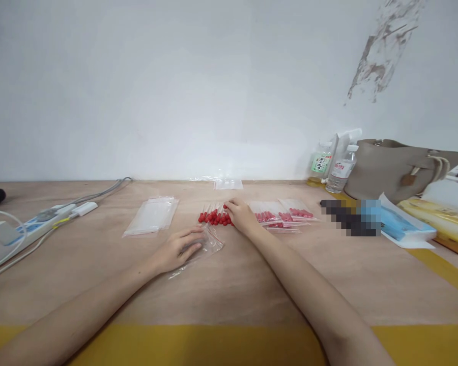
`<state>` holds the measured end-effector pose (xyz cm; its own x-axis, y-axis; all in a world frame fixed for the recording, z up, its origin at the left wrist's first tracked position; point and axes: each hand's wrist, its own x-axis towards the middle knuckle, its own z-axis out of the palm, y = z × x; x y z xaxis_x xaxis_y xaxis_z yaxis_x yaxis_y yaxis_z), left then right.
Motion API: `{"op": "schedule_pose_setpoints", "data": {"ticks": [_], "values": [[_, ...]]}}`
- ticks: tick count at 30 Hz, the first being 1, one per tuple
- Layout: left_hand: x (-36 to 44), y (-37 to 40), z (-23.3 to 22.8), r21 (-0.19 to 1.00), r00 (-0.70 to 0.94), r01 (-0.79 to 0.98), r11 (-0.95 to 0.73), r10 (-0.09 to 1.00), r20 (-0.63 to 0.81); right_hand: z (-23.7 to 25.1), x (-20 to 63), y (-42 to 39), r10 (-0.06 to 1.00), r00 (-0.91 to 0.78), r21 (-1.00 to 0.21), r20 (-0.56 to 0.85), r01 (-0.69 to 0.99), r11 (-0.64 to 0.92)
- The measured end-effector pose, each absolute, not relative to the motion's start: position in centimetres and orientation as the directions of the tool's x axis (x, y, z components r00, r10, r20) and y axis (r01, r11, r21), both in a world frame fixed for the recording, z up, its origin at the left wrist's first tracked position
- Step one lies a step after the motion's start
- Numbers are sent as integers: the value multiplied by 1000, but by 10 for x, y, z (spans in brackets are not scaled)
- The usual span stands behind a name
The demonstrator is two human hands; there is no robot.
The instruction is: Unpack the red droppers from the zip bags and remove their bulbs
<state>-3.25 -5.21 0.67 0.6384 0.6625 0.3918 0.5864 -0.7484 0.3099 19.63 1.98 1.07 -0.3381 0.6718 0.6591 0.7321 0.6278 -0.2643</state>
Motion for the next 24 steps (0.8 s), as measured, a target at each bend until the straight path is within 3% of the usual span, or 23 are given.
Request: {"op": "schedule_pose_setpoints", "data": {"ticks": [5, 9, 13, 18, 24], "values": [[-32, -46, 9, 314, 793, 467, -827, 549, 264, 14, 197, 11, 700, -436, -104, 566, 804, 586], [-32, -49, 14, 293, 829, 507, -811, 552, 92, 15, 188, 7, 656, -497, -71, 568, 764, 641], [-31, -53, 12, 326, 758, 581, -746, 642, 118, 11, 172, 14, 695, -461, -138, 553, 771, 621], [-33, -45, 3, 517, 464, 654, -552, 833, 301, 9, 164, 20, 745, -325, -227, 582, 815, 533], [-45, -33, 4, 629, 357, 677, -382, 918, 174, 11, 170, 13, 769, -252, -285, 588, 825, 488]]}}
